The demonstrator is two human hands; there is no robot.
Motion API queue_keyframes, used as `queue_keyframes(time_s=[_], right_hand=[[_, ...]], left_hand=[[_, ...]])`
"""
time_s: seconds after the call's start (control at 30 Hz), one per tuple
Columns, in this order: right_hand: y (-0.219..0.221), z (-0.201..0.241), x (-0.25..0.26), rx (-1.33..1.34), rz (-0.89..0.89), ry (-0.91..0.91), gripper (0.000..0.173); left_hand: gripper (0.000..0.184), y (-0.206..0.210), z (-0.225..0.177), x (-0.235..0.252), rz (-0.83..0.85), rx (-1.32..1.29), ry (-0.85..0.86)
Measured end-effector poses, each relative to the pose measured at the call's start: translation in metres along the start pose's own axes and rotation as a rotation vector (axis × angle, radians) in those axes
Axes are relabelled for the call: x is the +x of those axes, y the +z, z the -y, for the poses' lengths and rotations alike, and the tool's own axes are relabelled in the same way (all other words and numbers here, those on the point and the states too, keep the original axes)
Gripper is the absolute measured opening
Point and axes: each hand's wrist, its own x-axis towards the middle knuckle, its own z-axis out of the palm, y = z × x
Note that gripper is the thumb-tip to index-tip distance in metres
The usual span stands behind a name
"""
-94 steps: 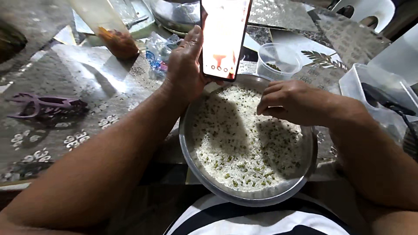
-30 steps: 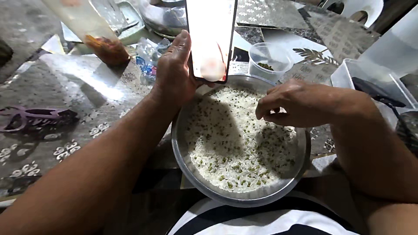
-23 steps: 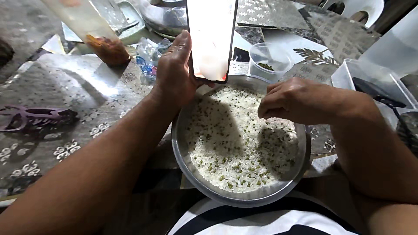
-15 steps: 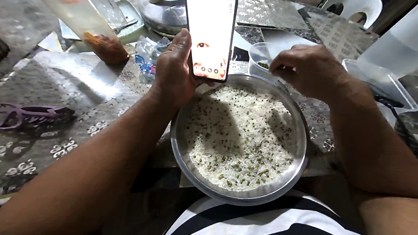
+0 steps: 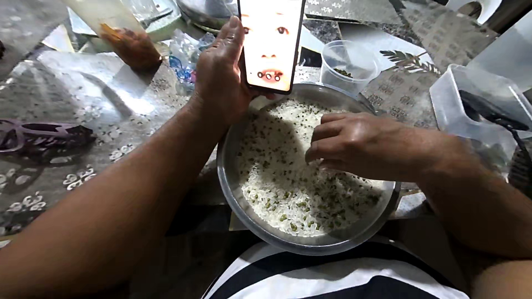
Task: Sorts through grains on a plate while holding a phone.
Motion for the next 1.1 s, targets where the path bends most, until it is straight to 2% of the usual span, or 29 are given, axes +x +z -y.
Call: queue_keyframes(time_s=[0.13, 0.37, 0.5, 0.7, 1.1], right_hand=[[0.008, -0.012, 0.001, -0.002, 0.028, 0.01, 0.014], [-0.012, -0.015, -0.008, 0.006, -0.109, -0.015, 0.013], [-0.016, -0.018, -0.01, -0.024, -0.081, -0.012, 0.017], [-0.015, -0.016, -0.009, 0.001, -0.092, -0.027, 0.013], [-0.014, -0.02, -0.01, -0.02, -0.093, -0.039, 0.017]], left_hand=[[0.042, 0.0, 0.001, 0.0, -0.012, -0.003, -0.003], [0.042, -0.001, 0.0, -0.001, 0.03, -0.007, 0.001], [0.042, 0.0, 0.0, -0.002, 0.017, 0.019, -0.001], [0.04, 0.002, -0.001, -0.002, 0.002, 0.001, -0.005], [0.042, 0.0, 0.001, -0.002, 0.023, -0.006, -0.003]])
